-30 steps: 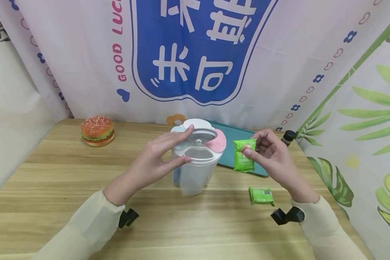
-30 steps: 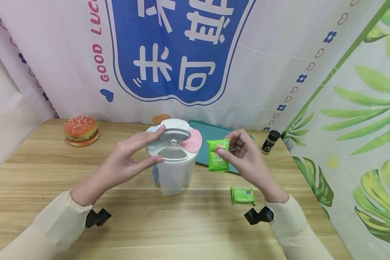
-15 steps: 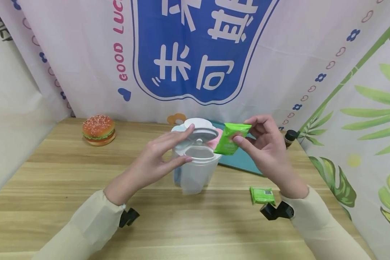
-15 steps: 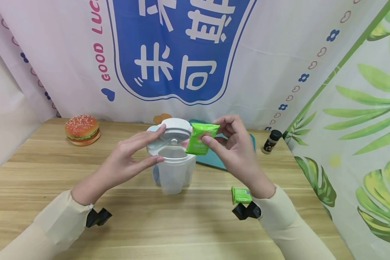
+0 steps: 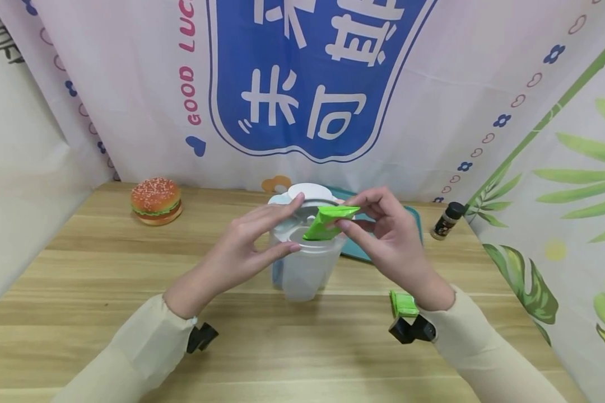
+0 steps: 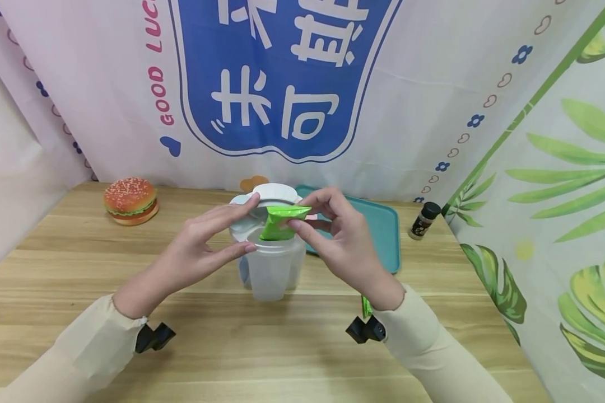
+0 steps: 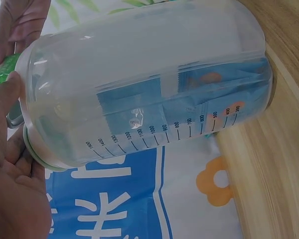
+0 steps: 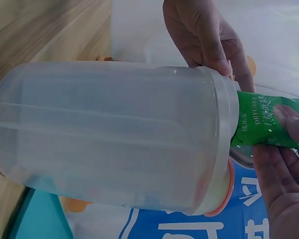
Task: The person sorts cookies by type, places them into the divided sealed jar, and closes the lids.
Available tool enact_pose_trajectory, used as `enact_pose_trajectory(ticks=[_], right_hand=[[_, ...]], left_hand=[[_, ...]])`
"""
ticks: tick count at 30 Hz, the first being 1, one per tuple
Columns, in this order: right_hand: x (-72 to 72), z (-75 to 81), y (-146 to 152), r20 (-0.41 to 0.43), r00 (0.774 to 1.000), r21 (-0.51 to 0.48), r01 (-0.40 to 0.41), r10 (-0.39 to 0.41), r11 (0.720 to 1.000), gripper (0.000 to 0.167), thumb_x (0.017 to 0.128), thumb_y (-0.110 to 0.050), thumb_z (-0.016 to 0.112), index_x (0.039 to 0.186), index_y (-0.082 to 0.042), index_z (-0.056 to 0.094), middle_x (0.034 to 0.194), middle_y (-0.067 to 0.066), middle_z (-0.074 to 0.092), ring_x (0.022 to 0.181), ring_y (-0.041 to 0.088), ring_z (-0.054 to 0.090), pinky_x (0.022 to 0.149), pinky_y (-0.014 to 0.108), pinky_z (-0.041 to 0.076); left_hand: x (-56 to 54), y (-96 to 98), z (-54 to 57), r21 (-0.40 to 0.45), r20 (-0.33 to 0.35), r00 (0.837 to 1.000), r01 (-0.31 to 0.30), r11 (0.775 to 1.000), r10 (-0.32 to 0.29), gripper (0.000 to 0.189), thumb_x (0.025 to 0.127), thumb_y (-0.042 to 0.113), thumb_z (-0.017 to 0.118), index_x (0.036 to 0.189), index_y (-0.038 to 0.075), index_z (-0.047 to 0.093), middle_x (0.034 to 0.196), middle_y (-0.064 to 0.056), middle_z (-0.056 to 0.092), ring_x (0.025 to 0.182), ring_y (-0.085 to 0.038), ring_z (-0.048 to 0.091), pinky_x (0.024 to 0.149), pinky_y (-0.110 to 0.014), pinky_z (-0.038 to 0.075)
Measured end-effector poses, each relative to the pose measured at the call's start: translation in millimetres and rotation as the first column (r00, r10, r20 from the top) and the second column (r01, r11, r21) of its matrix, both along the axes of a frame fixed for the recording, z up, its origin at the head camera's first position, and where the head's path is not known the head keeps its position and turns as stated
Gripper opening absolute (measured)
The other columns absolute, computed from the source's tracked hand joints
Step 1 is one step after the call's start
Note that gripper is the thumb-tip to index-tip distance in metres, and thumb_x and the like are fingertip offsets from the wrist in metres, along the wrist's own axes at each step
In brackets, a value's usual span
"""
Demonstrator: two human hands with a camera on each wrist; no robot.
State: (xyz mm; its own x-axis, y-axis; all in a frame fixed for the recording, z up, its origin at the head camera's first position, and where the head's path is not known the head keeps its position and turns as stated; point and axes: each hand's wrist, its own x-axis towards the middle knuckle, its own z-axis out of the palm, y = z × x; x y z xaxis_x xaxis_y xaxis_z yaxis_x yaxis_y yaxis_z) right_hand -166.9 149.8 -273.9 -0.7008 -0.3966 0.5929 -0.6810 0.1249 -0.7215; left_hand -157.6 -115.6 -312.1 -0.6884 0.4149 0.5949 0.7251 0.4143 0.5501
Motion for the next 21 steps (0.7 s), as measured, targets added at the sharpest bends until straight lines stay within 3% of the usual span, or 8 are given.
enact_pose_trajectory(ticks=[9, 18, 21], right_hand=[[0.5, -5.4, -8.9, -0.084, 0.996, 0.055, 0.02, -0.015, 0.998, 0.035, 0.088, 0.017, 0.073, 0.116, 0.01, 0.054, 0.113, 0.019, 0.067, 0.108, 0.0, 0.072, 0.085, 0.027, 0.067], [-0.8, -14.3, -10.9, -0.162, 0.987, 0.161, 0.026, 0.001, 0.987, 0.038, 0.09, 0.009, 0.076, 0.123, 0.003, 0.059, 0.113, 0.014, 0.071, 0.094, 0.019, 0.076, 0.081, 0.026, 0.067], [-1.6, -15.2, -10.3, -0.181, 0.983, 0.187, 0.025, 0.009, 0.982, 0.039, 0.09, 0.009, 0.075, 0.125, 0.001, 0.061, 0.112, 0.013, 0.073, 0.094, 0.019, 0.076, 0.082, 0.026, 0.067]], left_hand=[[1.1, 0.6, 1.4, 0.013, 0.005, 1.0, 0.007, 1.0, -0.007, 0.077, 0.088, 0.012, 0.084, 0.157, 0.014, 0.049, 0.152, -0.008, 0.062, 0.142, -0.03, 0.059, 0.118, -0.049, 0.051], [0.6, 0.6, 1.0, 0.014, 0.01, 1.0, 0.004, 1.0, -0.004, 0.077, 0.088, 0.011, 0.085, 0.156, 0.015, 0.05, 0.15, -0.008, 0.063, 0.141, -0.029, 0.06, 0.116, -0.049, 0.053], [0.6, 0.7, 1.0, 0.017, 0.012, 1.0, 0.002, 1.0, -0.003, 0.077, 0.088, 0.011, 0.085, 0.156, 0.015, 0.05, 0.15, -0.008, 0.063, 0.141, -0.029, 0.06, 0.115, -0.049, 0.054]])
